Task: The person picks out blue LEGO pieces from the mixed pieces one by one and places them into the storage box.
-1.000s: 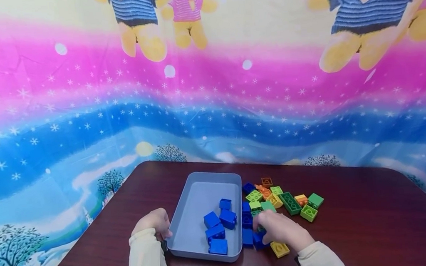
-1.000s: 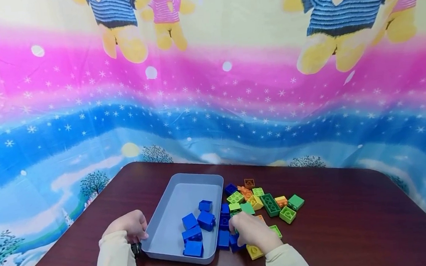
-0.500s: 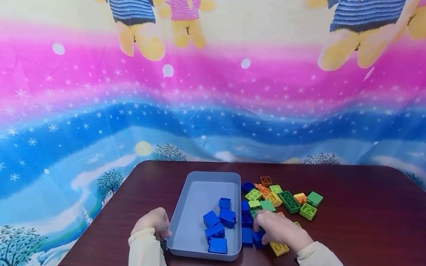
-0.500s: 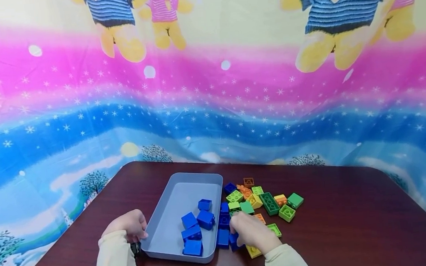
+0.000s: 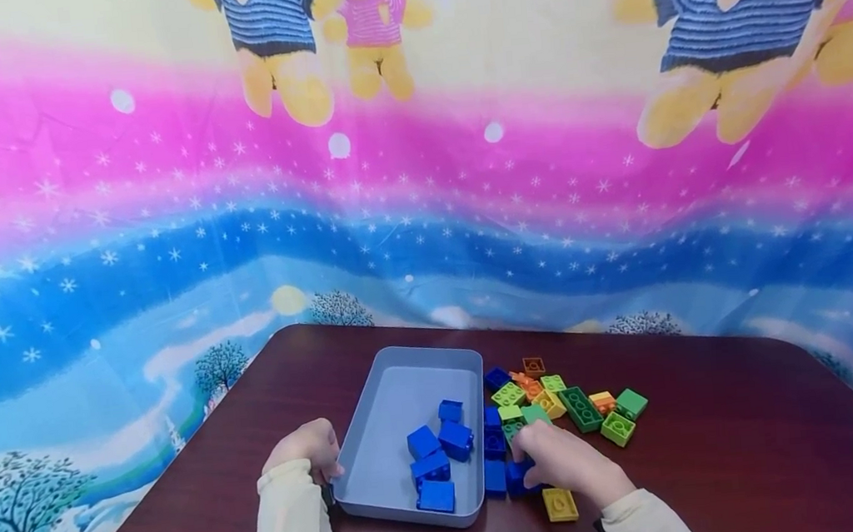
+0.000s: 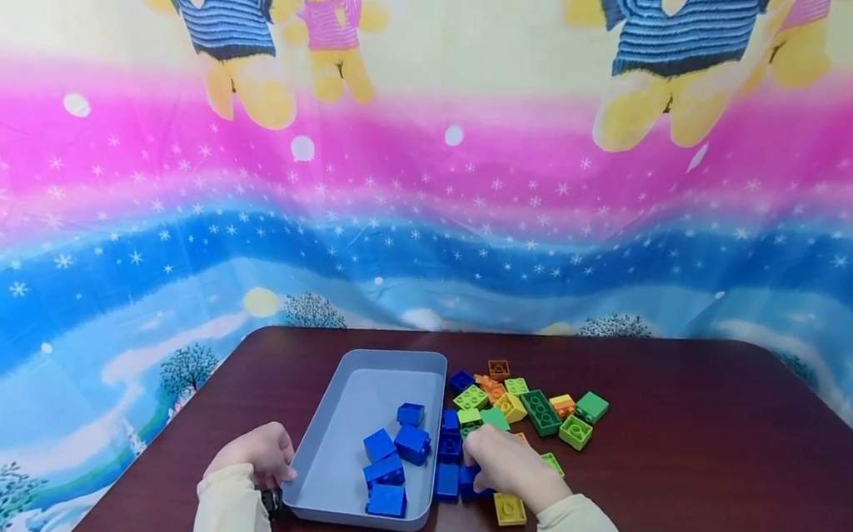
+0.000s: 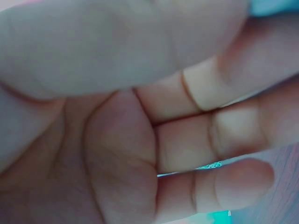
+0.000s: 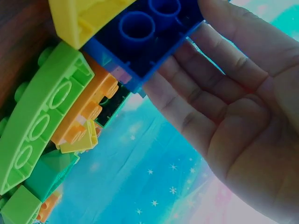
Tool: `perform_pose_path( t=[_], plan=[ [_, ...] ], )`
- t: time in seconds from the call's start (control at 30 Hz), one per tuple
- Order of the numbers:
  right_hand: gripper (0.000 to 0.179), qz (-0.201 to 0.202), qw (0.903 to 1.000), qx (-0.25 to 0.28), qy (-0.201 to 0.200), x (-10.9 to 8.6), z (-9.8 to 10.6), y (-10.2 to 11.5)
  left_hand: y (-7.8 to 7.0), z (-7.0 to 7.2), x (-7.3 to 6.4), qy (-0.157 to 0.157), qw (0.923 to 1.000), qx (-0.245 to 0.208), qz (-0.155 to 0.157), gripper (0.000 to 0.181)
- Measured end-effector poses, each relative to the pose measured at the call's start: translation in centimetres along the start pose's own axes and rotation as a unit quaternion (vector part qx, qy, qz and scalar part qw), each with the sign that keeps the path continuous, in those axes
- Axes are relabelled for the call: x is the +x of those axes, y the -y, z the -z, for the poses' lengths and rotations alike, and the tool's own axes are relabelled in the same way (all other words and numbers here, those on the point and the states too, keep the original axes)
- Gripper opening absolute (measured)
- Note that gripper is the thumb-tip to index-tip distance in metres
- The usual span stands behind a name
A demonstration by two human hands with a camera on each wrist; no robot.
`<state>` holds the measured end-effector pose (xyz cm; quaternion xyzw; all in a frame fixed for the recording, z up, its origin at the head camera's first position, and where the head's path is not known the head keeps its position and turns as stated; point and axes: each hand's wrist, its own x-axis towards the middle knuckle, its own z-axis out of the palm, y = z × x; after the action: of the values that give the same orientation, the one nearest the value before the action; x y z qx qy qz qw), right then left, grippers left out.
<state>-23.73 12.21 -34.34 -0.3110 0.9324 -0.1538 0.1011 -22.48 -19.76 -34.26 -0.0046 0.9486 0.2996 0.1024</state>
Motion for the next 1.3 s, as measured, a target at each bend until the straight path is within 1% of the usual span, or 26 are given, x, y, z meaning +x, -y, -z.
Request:
perform_pose_path(
  t=[0.2, 0.3, 0.37, 0.47, 0.6, 0.83, 0.9, 0.97, 1.13, 1.3],
  plan=[
    [0.008, 0.035, 0.9990, 0.022, -0.016, -0.1, 0.2, -0.3, 0.1, -0.1, 0.0, 0.000, 1.0000, 0.001, 0.001, 0.043],
    [0.009, 0.051, 0.9977, 0.032, -0.030, -0.1, 0.4, -0.3, 0.1, -0.1, 0.1, -0.001, 1.0000, 0.002, -0.003, 0.043],
    [0.009, 0.054, 0.9973, 0.031, -0.040, 0.0, 0.4, -0.2, 0.2, -0.1, 0.1, -0.003, 1.0000, 0.003, -0.004, 0.043],
    [0.005, 0.044, 0.9970, 0.019, -0.060, -0.1, 0.6, 0.1, 0.2, -0.2, 0.1, -0.005, 0.9999, 0.005, -0.007, 0.043],
    [0.012, 0.016, 0.9950, -0.005, -0.099, -0.2, 0.8, 0.7, 0.3, -0.2, 0.2, -0.008, 0.9999, 0.008, -0.011, 0.042],
    [0.012, -0.010, 0.9851, -0.045, -0.166, 0.3, 0.8, 2.1, 0.2, -0.2, 0.1, -0.010, 0.9998, 0.010, -0.011, 0.041],
    [0.011, -0.009, 0.9817, -0.054, -0.182, 0.5, 0.7, 2.6, 0.2, -0.2, 0.2, -0.009, 0.9998, 0.011, -0.012, 0.040],
    [0.011, -0.002, 0.9783, -0.059, -0.199, 0.8, 0.6, 3.1, 0.2, -0.2, 0.2, -0.009, 0.9998, 0.011, -0.014, 0.040],
    [0.007, 0.032, 0.9699, -0.065, -0.233, 1.5, 0.2, 4.4, 0.2, -0.2, 0.2, -0.008, 0.9998, 0.012, -0.016, 0.039],
    [0.014, 0.065, 0.9620, -0.071, -0.255, 2.5, -0.4, 6.2, 0.2, -0.2, 0.2, -0.009, 0.9998, 0.009, -0.018, 0.041]
  ],
)
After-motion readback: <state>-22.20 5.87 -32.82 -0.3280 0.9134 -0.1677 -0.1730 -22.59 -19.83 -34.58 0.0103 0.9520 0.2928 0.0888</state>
